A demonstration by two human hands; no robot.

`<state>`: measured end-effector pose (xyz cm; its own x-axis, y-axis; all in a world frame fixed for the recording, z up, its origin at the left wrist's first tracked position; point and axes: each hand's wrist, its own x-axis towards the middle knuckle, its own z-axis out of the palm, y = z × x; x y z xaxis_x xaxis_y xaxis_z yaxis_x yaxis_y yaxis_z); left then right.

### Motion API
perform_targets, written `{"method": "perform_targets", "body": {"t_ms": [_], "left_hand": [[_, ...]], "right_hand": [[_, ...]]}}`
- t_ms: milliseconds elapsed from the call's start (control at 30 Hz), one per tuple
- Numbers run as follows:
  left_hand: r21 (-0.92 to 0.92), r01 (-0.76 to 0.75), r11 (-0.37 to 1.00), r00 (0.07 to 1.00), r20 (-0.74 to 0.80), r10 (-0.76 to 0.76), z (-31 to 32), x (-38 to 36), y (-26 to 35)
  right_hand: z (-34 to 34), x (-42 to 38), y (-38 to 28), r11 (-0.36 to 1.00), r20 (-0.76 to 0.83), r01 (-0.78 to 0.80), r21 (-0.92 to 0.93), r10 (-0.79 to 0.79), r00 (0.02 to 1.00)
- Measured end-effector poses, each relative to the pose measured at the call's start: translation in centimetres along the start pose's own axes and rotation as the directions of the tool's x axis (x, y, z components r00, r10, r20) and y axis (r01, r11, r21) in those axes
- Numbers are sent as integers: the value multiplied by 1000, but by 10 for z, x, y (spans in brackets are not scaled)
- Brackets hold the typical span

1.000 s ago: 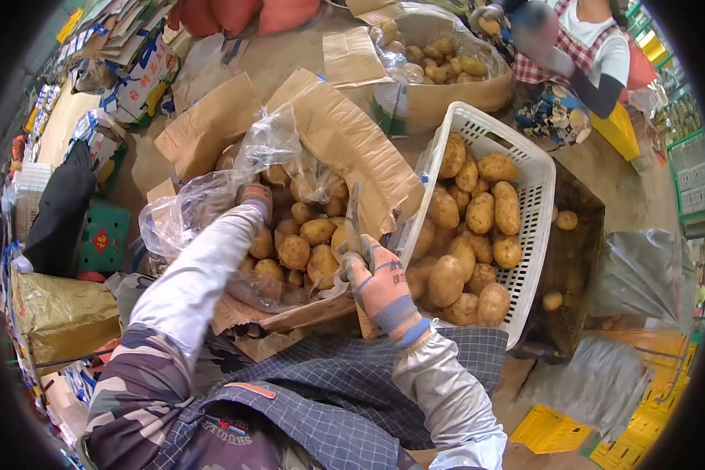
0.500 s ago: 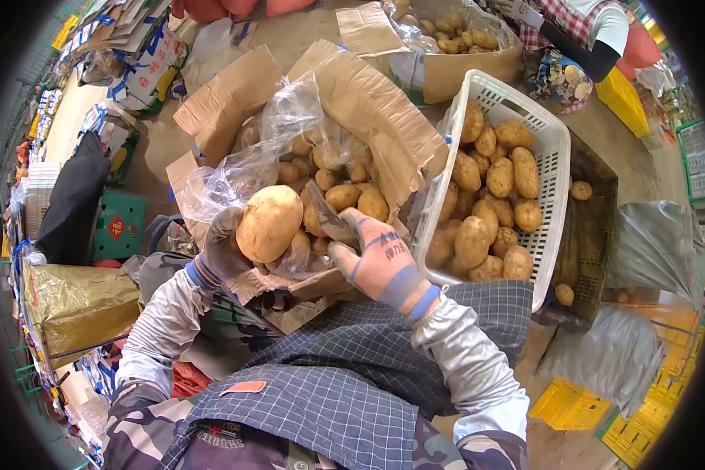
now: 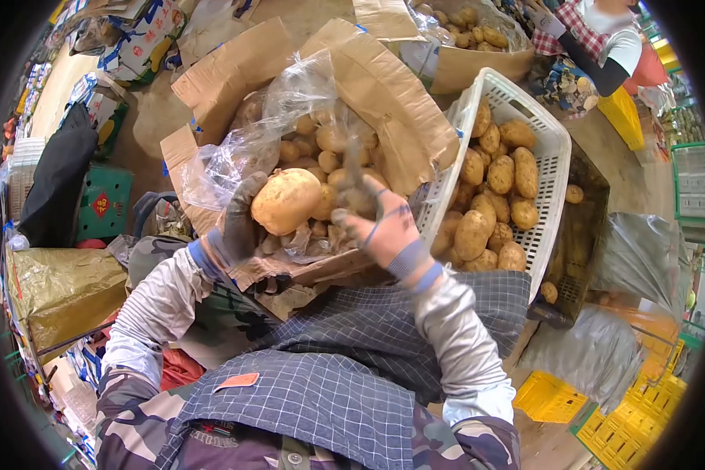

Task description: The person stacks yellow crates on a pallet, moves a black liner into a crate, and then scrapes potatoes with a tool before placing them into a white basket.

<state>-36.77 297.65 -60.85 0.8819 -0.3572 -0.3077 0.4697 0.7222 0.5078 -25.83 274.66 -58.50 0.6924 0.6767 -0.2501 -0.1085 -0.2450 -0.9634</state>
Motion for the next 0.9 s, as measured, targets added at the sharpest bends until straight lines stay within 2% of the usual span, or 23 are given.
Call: {"method": "perform_targets", "body": {"t_ms": [33,67,100,167,200,233,267,300,333,367,400,433,467,500,533,567,600,633,667,700,733,800,900], "left_hand": [[-6,8,1000,1000,8,-8,1,3,-3],[112,21,994,994,-112,-9,4,6,-6],[229,46,972,974,-225,7,9,11,-8],[143,108,984,965,-255,-69,27,17,-8],[53,163,985,944,-300,-140,34,18,-11],[56,172,984,944,-294,-148,34,18,-16],[507,24,862,984,-164,69,27,15,-23],[826,-164,539,977,59,206,17,14,-28],[829,-166,535,978,70,195,-2,21,-29],[445,79,892,987,94,-134,-28,34,-27],[-29,416,909,880,264,-395,-42,41,-24],[45,367,929,930,-15,-367,-35,37,-16],[50,369,928,929,-16,-369,-41,37,-19],[680,179,711,974,-224,-31,-50,38,-25],[989,120,88,923,-143,358,-52,39,-29],[946,306,105,911,-323,254,-25,40,-22],[948,305,97,913,-320,252,-22,48,-28],[958,255,-129,935,-210,288,-23,57,-37],[917,200,-346,950,-94,299,-20,67,-44],[891,226,-395,958,-130,254,-5,82,-50],[854,151,-497,967,-24,253,-7,102,-60],[752,187,-632,971,-46,233,-7,143,-79],[723,313,-616,948,-203,244,-30,197,-114]], "right_hand": [[-5,0,0,1000,-10,-8,-3,8,1000],[-6,-1,-12,967,161,-149,205,117,980],[-6,-4,-8,944,255,-206,257,139,957],[-7,-10,0,883,434,-339,324,180,883],[-1,-14,3,919,387,-170,355,21,922],[-8,-21,2,883,433,-273,383,89,897],[-11,-29,0,881,423,-270,390,89,902],[-15,-39,-1,847,356,-312,431,159,921],[-21,-47,0,809,286,-346,475,229,930],[-38,-56,1,772,257,-349,531,246,935],[-59,-66,8,643,219,-279,713,173,960],[-88,-82,6,643,38,-117,757,135,990],[-127,-102,2,715,-206,75,695,99,974],[-166,-123,-1,781,-412,219,585,54,910],[-207,-147,-3,850,-578,295,436,13,816],[-248,-169,0,913,-708,294,283,-8,707],[-289,-191,11,958,-790,223,179,5,614],[-297,-200,10,992,-894,122,-19,-72,443],[-327,-216,36,997,-915,-64,50,72,397],[-369,-235,79,961,-923,-247,123,202,327],[-392,-249,126,944,-948,-331,5,110,300],[-412,-262,196,788,-955,-609,89,242,174],[-422,-265,283,598,-950,-798,74,285,125]]}}
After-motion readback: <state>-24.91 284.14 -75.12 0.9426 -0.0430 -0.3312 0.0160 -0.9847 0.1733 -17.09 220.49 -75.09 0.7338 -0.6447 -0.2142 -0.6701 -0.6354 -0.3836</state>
